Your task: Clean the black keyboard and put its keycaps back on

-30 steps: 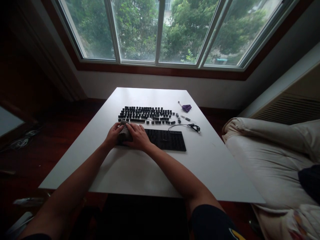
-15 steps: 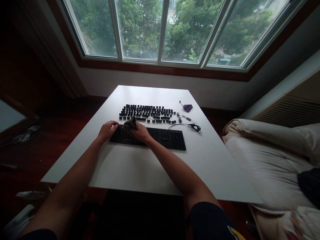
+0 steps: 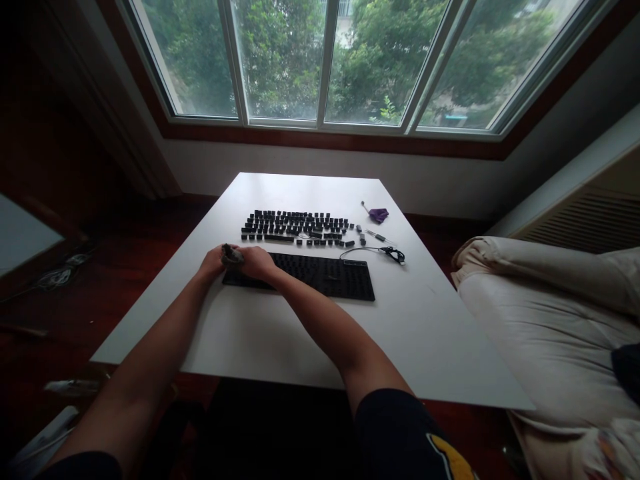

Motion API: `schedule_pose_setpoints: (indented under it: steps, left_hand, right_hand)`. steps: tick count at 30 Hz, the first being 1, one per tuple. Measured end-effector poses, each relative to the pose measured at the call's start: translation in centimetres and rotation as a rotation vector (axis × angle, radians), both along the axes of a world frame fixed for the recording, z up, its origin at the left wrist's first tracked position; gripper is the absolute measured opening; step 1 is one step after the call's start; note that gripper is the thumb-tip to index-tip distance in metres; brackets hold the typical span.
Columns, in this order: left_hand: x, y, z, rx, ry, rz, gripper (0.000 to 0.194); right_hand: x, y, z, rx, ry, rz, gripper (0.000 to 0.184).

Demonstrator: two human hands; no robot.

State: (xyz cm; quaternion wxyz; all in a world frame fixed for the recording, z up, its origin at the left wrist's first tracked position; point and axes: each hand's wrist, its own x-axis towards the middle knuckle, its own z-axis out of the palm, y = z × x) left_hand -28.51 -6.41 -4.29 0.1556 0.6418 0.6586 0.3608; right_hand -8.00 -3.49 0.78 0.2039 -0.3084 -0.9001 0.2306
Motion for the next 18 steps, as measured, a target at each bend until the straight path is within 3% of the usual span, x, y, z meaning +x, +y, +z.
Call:
schedule_pose_setpoints:
  steps: [8, 18]
  left_hand:
    - [0.0, -0.3, 0.1, 0.014, -0.023, -0.010, 0.035]
    - [0.3, -0.2, -0.4, 0.016, -0.051, 0.006, 0.033]
  right_hand:
    - [0.1, -0.6, 0.7, 0.136, -0.172, 0.070, 0.025]
    - [5.3, -0.3, 1.6, 0.116, -0.273, 0.091, 0.015]
